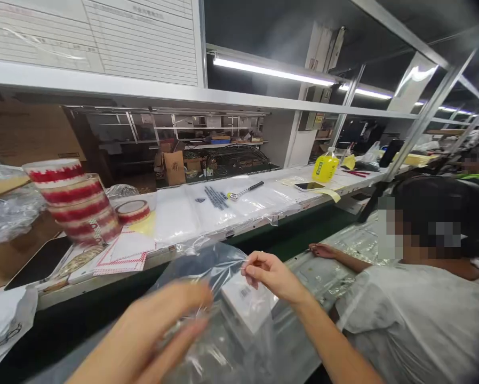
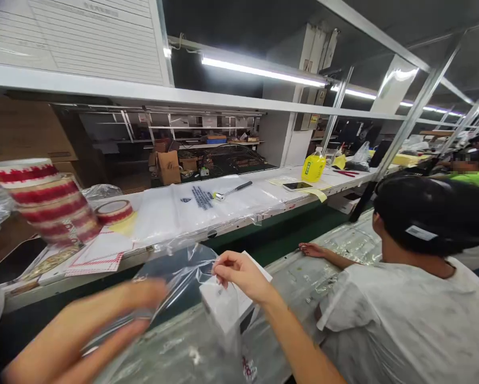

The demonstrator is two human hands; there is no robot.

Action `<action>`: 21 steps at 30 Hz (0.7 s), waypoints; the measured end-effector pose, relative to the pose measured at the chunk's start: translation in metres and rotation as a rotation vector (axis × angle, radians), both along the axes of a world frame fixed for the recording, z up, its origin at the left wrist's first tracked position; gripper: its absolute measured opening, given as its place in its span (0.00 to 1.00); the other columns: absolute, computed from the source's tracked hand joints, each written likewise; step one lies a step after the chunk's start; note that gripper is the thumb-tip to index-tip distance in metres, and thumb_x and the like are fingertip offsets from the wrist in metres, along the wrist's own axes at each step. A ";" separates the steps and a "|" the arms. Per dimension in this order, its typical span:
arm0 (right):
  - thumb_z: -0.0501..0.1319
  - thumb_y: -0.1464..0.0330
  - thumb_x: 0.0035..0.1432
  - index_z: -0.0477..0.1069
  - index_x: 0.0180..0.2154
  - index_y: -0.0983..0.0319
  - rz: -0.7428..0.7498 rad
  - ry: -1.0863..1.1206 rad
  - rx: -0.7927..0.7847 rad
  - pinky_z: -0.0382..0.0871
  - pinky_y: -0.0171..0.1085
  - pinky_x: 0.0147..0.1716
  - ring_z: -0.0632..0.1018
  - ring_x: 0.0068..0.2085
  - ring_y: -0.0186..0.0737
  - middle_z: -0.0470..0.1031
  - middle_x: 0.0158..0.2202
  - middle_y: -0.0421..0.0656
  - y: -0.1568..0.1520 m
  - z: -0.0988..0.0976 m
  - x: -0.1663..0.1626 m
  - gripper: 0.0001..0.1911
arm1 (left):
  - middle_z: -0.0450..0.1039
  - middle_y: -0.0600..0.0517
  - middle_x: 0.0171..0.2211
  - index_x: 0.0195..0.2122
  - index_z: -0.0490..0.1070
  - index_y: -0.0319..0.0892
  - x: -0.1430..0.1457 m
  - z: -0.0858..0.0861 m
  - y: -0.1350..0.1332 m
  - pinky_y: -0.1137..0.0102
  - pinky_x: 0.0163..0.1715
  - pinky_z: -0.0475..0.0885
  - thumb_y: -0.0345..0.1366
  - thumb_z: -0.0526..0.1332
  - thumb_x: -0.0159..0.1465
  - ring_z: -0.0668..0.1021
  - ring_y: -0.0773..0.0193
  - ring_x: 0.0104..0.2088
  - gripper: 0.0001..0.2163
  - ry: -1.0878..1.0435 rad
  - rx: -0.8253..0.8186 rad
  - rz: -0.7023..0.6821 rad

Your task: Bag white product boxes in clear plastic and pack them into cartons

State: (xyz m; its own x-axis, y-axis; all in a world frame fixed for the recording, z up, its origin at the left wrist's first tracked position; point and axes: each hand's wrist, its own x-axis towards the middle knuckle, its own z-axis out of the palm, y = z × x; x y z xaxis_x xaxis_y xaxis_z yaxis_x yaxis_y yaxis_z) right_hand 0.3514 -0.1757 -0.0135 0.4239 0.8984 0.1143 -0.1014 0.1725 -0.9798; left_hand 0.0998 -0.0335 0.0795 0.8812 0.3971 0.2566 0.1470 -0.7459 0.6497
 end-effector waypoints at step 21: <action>0.71 0.55 0.52 0.79 0.36 0.62 -0.157 -0.515 -0.270 0.69 0.27 0.38 0.78 0.34 0.32 0.79 0.30 0.37 -0.108 -0.041 -0.038 0.17 | 0.75 0.50 0.40 0.31 0.69 0.44 0.117 -0.124 -0.022 0.68 0.46 0.68 0.60 0.61 0.57 0.74 0.56 0.43 0.22 0.441 -0.456 -0.832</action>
